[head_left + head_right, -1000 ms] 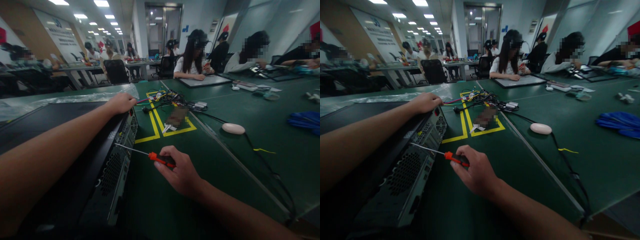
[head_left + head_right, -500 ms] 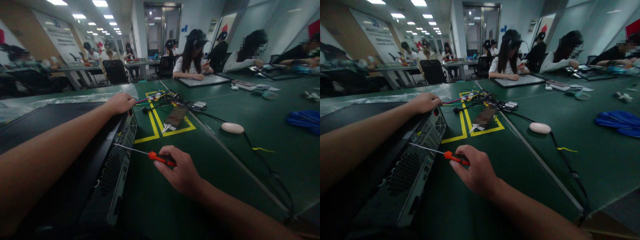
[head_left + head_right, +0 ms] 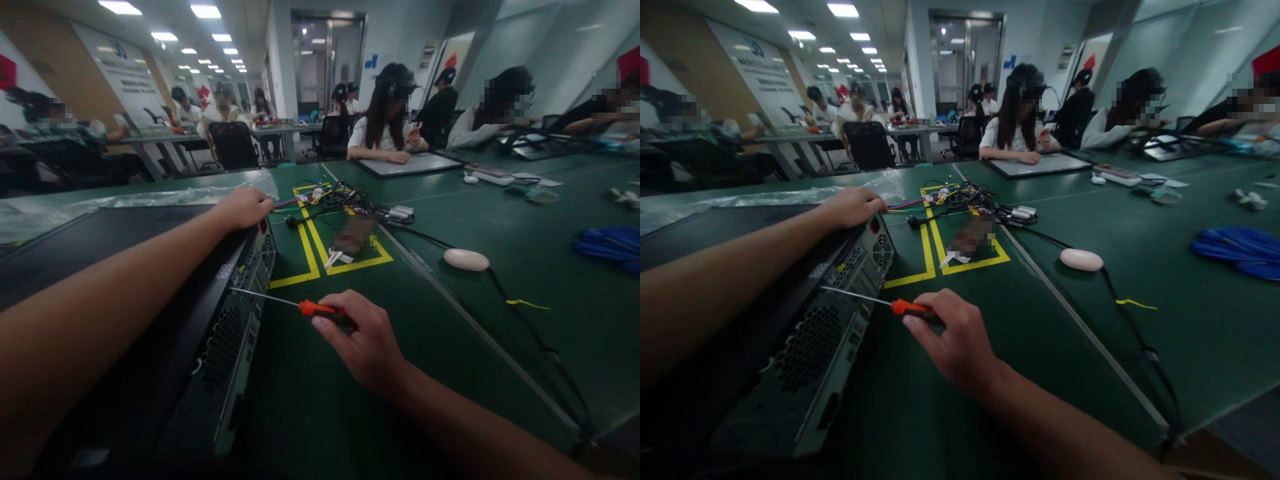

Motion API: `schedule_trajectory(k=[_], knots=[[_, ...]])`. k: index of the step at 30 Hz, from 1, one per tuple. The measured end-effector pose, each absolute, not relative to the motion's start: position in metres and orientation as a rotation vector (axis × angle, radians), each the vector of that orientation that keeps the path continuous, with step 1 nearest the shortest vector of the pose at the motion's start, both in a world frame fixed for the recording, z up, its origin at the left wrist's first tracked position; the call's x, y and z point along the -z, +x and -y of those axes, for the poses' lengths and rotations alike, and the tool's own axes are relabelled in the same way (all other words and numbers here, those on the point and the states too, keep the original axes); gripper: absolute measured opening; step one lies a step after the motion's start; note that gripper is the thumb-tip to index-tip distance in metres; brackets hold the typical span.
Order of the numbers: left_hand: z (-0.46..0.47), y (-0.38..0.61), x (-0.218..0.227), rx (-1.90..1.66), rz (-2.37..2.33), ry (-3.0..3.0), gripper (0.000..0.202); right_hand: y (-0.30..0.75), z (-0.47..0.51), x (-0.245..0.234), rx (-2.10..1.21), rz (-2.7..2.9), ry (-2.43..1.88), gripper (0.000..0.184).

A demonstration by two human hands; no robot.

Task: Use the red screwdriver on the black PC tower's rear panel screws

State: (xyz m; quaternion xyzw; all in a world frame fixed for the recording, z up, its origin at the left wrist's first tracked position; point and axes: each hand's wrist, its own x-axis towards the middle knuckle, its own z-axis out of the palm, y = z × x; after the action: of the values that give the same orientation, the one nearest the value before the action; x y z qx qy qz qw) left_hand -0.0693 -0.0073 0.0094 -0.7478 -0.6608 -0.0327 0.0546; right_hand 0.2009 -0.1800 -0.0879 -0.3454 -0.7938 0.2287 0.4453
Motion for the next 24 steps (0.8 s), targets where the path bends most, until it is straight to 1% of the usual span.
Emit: schedule_trajectory(k=[7,11,16,21,24], knots=[[0.0065,-0.0696,-0.0096,0.108,2.031,-2.264,0.060,0.1973,0.1838,0.0901,-0.671,1.976,-0.843,0.013],[0.0065,-0.0693,-0.0101,0.125,2.052,-2.258,0.058,0.1995,0.1846,0.0903,-0.657,1.988,-0.818,0.022],[0.0020,-0.0727,-0.0070,0.106,2.035,-2.266,0.059,0.2020,0.1831,0.0913,-0.652,2.008,-0.813,0.015],[-0.0007,-0.0751,-0.0046,0.188,2.047,-2.274,0.055,0.2012,0.1829,0.0921,-0.667,2.003,-0.803,0.013],[-0.0001,-0.0744,-0.0061,0.163,2.062,-2.278,0.054,0.2008,0.1833,0.0913,-0.686,2.010,-0.810,0.013]])
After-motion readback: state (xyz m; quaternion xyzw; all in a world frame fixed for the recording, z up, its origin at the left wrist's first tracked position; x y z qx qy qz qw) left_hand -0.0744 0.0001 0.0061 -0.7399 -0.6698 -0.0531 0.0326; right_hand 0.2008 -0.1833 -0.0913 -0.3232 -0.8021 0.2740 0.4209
